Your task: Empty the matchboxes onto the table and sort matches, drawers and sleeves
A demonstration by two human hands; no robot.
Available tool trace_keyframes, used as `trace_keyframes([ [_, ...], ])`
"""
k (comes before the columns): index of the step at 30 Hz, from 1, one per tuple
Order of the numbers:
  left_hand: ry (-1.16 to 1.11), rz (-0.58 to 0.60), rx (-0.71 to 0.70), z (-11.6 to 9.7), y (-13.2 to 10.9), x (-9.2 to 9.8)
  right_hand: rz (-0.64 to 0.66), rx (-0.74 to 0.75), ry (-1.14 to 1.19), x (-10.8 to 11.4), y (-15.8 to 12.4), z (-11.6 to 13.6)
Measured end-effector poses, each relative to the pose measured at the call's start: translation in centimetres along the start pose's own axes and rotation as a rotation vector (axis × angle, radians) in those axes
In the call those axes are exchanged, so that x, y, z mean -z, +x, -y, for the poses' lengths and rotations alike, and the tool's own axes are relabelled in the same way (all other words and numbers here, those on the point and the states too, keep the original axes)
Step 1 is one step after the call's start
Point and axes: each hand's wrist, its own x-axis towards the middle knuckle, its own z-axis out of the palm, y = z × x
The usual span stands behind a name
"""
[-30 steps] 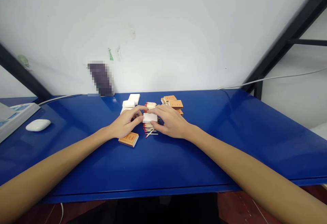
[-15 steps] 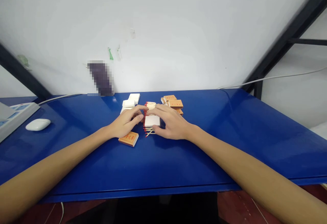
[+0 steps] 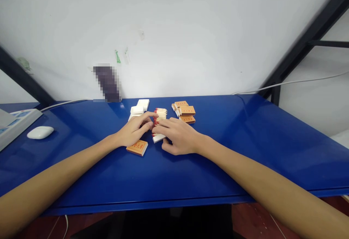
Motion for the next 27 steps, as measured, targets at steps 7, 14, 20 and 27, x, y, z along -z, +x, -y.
trace_keyframes([
  [7,-0.009,-0.004,-0.007,0.20,-0.02,-0.09,-0.043,-0.016,0.029,-0.08,-0.18,-0.60],
  [14,-0.004,-0.005,-0.002,0.13,-0.02,-0.07,-0.051,-0.025,0.036,-0.38,-0.14,-0.66],
  [20,-0.005,-0.022,-0.036,-0.01,-0.04,-0.09,-0.164,0.014,0.061,-0.48,-0.16,-0.60],
  [27,-0.034,-0.016,-0.039,-0.42,-0.16,0.20,-0.322,0.054,-0.002,-1.02,0.02,-0.59],
])
